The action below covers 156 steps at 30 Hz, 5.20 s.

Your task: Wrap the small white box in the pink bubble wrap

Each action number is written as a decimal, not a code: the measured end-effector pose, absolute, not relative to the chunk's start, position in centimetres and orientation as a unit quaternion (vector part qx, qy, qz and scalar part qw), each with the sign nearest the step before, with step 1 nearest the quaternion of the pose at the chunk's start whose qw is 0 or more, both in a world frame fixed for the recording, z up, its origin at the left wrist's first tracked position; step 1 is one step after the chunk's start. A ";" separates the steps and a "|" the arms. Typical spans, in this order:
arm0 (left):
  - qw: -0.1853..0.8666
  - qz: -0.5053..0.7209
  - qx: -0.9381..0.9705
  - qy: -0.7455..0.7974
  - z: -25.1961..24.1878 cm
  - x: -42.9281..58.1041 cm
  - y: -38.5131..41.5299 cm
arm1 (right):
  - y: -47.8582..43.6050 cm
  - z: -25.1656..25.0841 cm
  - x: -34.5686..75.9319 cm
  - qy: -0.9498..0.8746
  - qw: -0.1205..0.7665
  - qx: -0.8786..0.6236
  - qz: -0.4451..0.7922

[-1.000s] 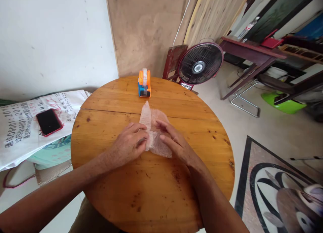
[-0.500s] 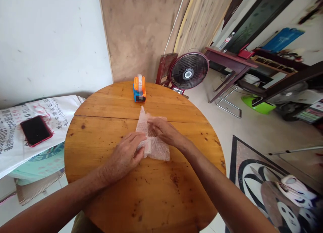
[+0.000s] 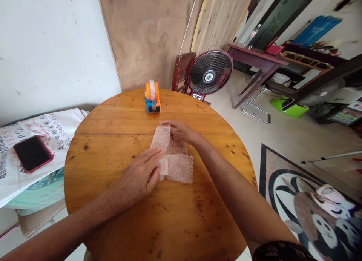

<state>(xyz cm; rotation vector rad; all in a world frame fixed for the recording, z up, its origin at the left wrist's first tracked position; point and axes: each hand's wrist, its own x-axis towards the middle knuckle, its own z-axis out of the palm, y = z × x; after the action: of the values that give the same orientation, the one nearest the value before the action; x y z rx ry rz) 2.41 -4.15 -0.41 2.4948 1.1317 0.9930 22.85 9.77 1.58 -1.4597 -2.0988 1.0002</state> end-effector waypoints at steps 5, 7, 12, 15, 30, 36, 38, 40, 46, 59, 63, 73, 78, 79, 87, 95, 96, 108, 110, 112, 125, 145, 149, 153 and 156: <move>0.113 0.284 0.871 0.385 -0.1 2.3 -3.7 | 9.6 2.5 22.4 -0.723 0.173 -0.536 0.399; 0.119 0.272 0.873 0.387 0.0 2.3 -3.6 | 8.9 2.7 22.5 -0.738 0.220 -0.520 0.370; 0.117 0.245 0.878 0.393 0.1 2.2 -3.4 | 4.6 4.0 24.1 -0.767 0.301 -0.496 0.276; 0.110 0.231 0.881 0.399 0.1 2.1 -3.4 | 1.0 5.0 25.1 -0.779 0.305 -0.488 0.247; 0.140 0.165 0.880 0.424 1.6 2.2 -3.3 | -5.5 0.7 24.8 -0.610 0.318 -0.647 0.328; 0.117 0.136 0.887 0.426 2.0 2.5 -3.2 | -5.1 1.3 23.3 -0.623 0.342 -0.628 0.317; 0.113 0.120 0.888 0.430 2.2 2.6 -3.2 | -5.3 1.5 22.9 -0.614 0.347 -0.629 0.328; 0.114 0.111 0.889 0.430 2.3 2.6 -3.2 | -5.4 1.7 22.7 -0.611 0.338 -0.636 0.330; 0.123 0.100 0.888 0.432 2.5 2.6 -3.2 | -4.8 1.5 22.5 -0.627 0.292 -0.658 0.299; 0.120 0.110 0.893 0.419 2.6 2.8 -2.9 | -4.8 1.7 19.6 -0.537 0.424 -0.610 0.399; 0.133 0.127 0.895 0.407 2.3 2.6 -2.6 | -4.3 2.6 18.9 -0.571 0.400 -0.606 0.383; 0.197 0.214 0.860 0.420 1.0 2.4 -3.0 | -5.8 5.0 19.1 -0.586 0.343 -0.568 0.464; 0.148 0.303 0.840 0.425 -0.4 2.2 -2.8 | -5.8 5.1 19.3 -0.678 0.283 -0.550 0.396; 0.141 0.321 0.834 0.426 -0.4 2.0 -2.8 | -5.6 5.2 19.2 -0.698 0.263 -0.553 0.371; 0.246 0.394 0.733 0.497 2.1 1.2 -3.0 | -4.7 5.7 17.8 -0.771 0.126 -0.585 0.219; 0.339 0.335 0.725 0.498 1.6 2.6 -3.3 | -4.2 5.8 19.3 -0.799 0.131 -0.524 0.263; 0.345 0.338 0.720 0.498 1.6 2.6 -3.3 | -4.1 5.9 19.4 -0.800 0.131 -0.522 0.265; 0.335 0.310 0.720 0.523 1.7 2.8 -2.9 | -4.4 5.6 20.5 -0.743 0.214 -0.499 0.392; 0.342 0.291 0.725 0.523 1.8 2.7 -2.8 | -4.1 5.7 20.9 -0.715 0.242 -0.507 0.417; 0.337 0.273 0.731 0.527 2.0 2.7 -2.6 | -3.1 6.0 21.5 -0.705 0.281 -0.526 0.384; 0.309 0.253 0.772 0.494 2.3 2.4 -1.8 | 9.9 6.1 21.8 -0.906 0.088 -0.409 0.072; 0.339 0.268 0.776 0.458 1.2 2.6 -1.4 | 9.6 8.8 22.6 -0.895 0.096 -0.400 0.173; 0.353 0.258 0.773 0.460 1.2 2.7 -1.4 | 10.5 8.1 21.5 -0.901 0.085 -0.388 0.176; 0.364 0.245 0.775 0.455 1.6 2.7 -1.2 | 11.5 6.6 20.7 -0.904 0.057 -0.389 0.167; 0.366 0.232 0.780 0.451 1.8 2.7 -1.2 | 12.0 5.5 20.4 -0.905 0.036 -0.393 0.158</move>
<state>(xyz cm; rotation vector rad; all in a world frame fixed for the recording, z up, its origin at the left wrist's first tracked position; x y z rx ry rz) 2.75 -1.22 1.83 2.0051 1.1595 0.5975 20.44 11.99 5.53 -1.2077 -2.7802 0.4854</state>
